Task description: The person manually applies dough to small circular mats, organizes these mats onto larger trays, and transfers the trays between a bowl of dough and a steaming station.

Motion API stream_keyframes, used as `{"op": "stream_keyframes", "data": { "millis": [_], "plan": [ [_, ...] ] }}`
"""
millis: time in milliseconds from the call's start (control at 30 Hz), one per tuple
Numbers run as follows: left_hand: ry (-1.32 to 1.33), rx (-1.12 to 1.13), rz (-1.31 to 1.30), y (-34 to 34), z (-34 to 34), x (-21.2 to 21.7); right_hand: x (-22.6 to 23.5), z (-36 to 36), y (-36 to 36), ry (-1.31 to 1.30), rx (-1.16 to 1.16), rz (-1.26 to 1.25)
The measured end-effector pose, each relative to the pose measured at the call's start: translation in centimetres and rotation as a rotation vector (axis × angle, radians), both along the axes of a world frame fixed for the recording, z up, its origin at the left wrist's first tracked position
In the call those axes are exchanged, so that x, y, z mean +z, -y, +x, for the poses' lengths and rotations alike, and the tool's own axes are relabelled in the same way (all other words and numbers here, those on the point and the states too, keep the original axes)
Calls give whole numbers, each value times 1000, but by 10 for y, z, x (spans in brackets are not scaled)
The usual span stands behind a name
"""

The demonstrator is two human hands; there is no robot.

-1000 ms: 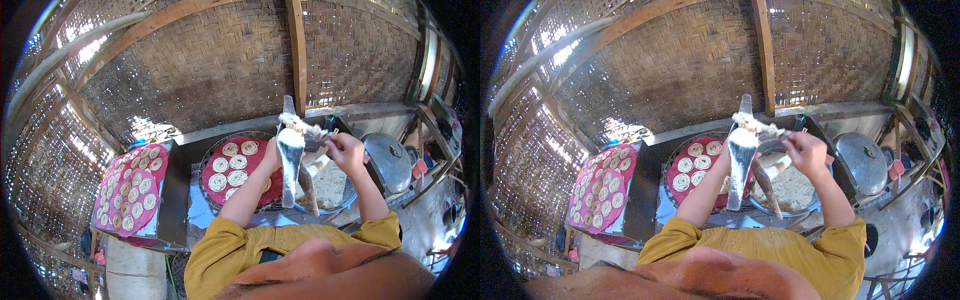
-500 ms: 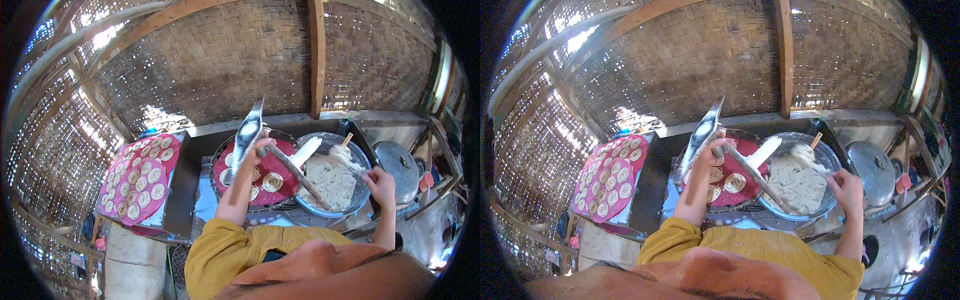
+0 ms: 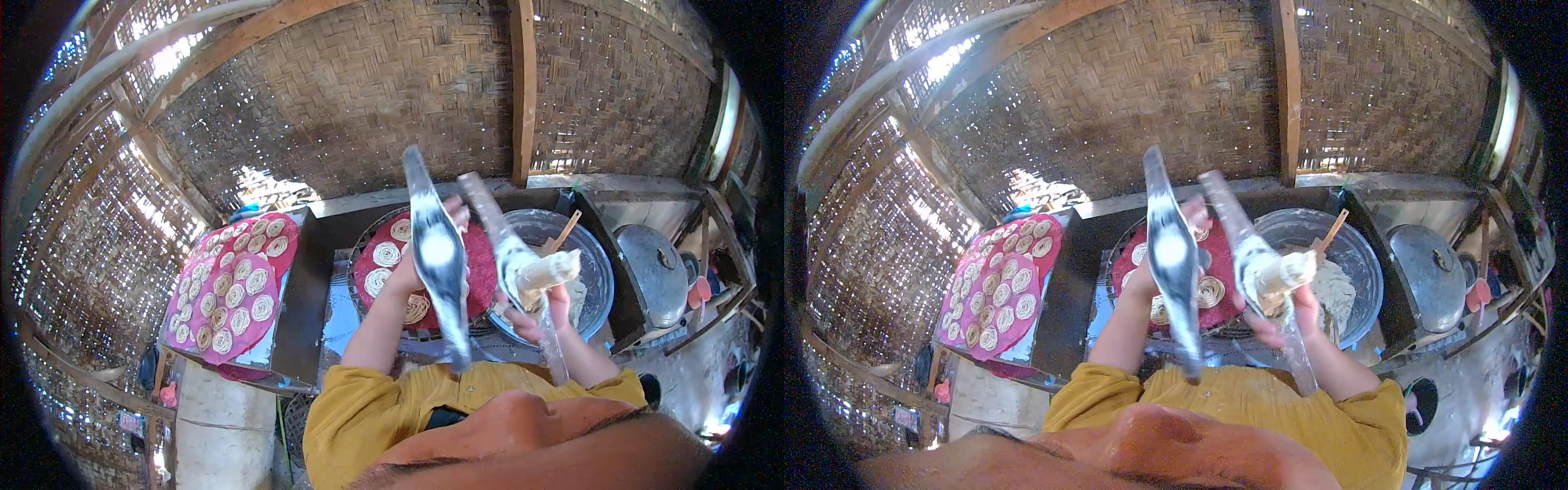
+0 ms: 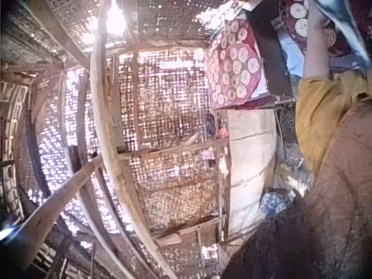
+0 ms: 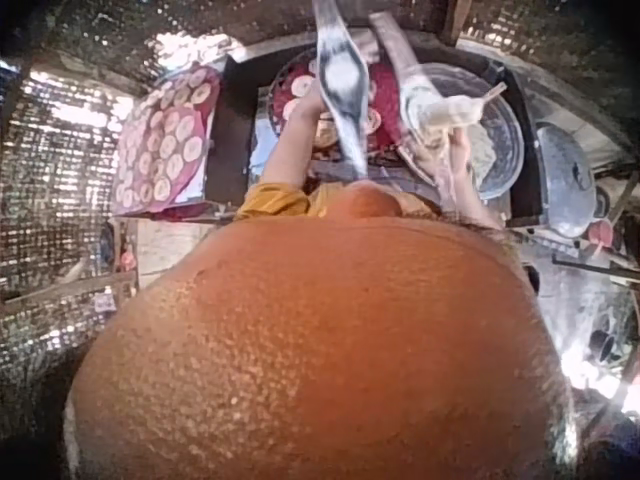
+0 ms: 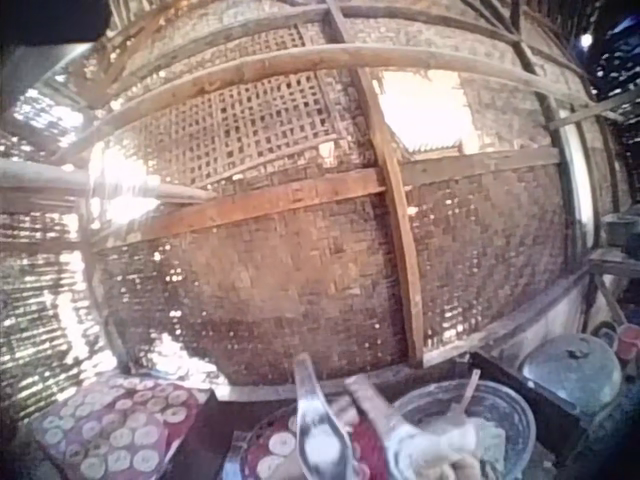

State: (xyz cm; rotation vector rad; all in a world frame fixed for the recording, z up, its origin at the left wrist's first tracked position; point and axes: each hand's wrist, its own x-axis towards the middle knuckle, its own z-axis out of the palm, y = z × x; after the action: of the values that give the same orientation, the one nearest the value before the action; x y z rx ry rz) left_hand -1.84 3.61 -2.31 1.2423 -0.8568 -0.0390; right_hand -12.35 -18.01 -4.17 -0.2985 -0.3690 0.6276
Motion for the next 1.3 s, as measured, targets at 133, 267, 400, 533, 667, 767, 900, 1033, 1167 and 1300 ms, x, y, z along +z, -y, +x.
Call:
{"op": "stream_keyframes", "data": {
  "millis": [133, 267, 400, 533, 667, 767, 900, 1033, 1167, 1300],
  "plan": [
    [-180, 93, 135, -15, -26, -30, 16, 8, -2, -151, -280, -213],
    [5, 325, 271, -15, -39, -28, 6, 16, -7, -173, -220, -244],
    [-204, 249, 286, -5, -46, -20, -4, 26, -13, -113, -329, -365],
    [2, 317, 344, -2, -47, -23, 4, 35, -4, -135, -451, -430],
    [46, 562, 497, -8, -43, -25, 48, 14, -1, 335, -602, -786],
    [204, 709, 561, -8, -44, -23, 42, 16, -5, 631, -859, -1007],
    [457, 830, 719, -8, -52, -6, 56, 14, -3, 1362, -1145, -1416],
    [470, 791, 629, -9, -56, -12, 69, 4, -11, 1560, -1010, -1390],
    [468, 702, 622, -12, -51, -33, 68, 2, -22, 1597, -890, -1376],
    [378, 636, 985, -9, -62, -30, 55, 4, -31, 1536, -885, -1364]
  ]
}}
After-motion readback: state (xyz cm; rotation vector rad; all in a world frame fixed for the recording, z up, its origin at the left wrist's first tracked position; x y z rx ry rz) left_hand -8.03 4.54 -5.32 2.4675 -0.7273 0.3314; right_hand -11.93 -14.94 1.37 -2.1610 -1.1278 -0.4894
